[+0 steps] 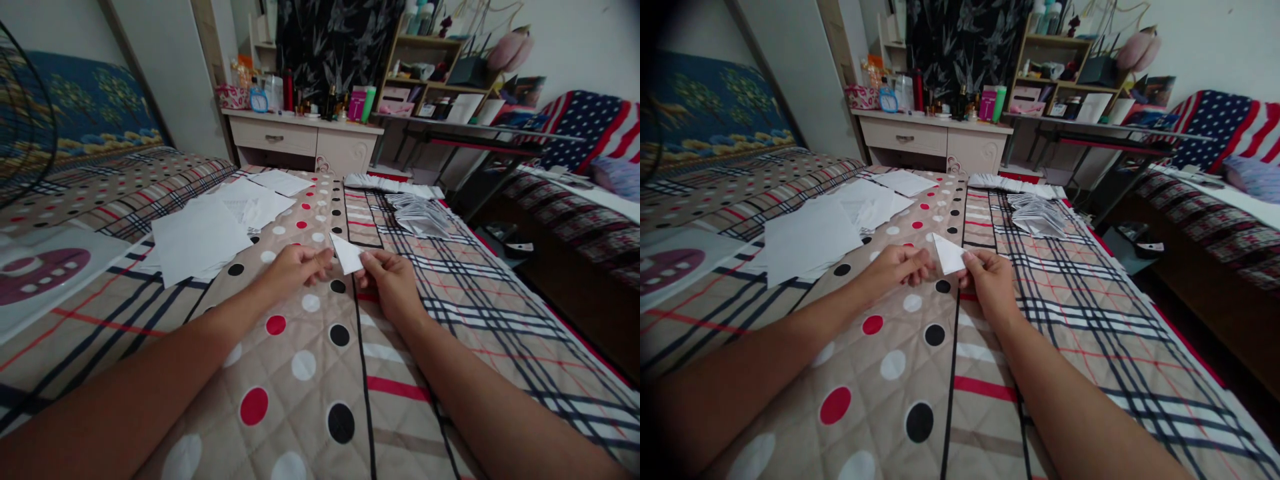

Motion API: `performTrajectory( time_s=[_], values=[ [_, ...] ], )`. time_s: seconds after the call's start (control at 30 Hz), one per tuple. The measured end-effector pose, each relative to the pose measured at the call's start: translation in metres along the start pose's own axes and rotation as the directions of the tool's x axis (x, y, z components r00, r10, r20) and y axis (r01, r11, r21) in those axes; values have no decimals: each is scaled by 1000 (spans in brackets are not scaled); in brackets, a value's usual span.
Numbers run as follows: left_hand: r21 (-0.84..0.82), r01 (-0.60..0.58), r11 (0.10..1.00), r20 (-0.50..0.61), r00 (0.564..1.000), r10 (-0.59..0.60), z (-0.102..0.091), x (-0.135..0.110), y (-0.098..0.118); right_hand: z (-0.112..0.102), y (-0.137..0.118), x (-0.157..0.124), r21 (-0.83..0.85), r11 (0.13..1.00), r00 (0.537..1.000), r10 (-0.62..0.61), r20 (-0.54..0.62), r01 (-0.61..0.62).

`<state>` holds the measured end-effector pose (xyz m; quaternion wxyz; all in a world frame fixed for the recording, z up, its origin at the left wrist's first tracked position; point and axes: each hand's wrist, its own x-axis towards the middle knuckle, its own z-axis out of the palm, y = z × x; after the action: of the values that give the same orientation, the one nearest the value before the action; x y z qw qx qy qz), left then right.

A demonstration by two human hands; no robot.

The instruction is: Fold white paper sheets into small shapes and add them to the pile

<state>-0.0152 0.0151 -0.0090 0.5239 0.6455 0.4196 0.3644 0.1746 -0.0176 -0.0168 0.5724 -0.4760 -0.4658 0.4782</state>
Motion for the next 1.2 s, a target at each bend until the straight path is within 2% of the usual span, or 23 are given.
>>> performTrajectory(
  time_s=[0.1,0.23,0.33,0.43,0.57,0.63,0.7,0.83,1.03,1.2],
  values=[
    [17,-24,1000,73,997,23,14,-3,4,10,-2,-7,22,999,998,25,62,-27],
    [38,-16,999,-32,999,18,13,-3,0,17,-5,-14,5,998,988,66,139,-67],
    [43,-41,998,-101,994,45,9,-2,-4,17,-7,-18,-145,987,982,87,165,-63],
    [-7,-11,1000,-138,990,10,8,-3,-4,15,-8,-19,-312,950,984,51,173,6],
    [-55,52,997,-164,985,-61,6,-3,-1,14,-6,-17,-377,925,979,39,201,41],
    [-1,55,999,-113,992,-54,4,-3,-1,14,-4,-15,-358,933,981,41,191,31],
    [99,38,994,-13,999,-37,3,-4,-1,14,-3,-13,-306,951,985,12,173,42],
    [227,-37,973,151,988,2,4,-5,-1,15,-3,-12,-204,976,988,-47,145,76],
    [262,-86,961,221,975,27,8,-7,2,16,-7,-18,-230,970,996,-66,63,79],
    [285,-81,955,274,962,0,10,-10,5,16,-4,-18,-224,973,999,-50,0,49]
  ],
)
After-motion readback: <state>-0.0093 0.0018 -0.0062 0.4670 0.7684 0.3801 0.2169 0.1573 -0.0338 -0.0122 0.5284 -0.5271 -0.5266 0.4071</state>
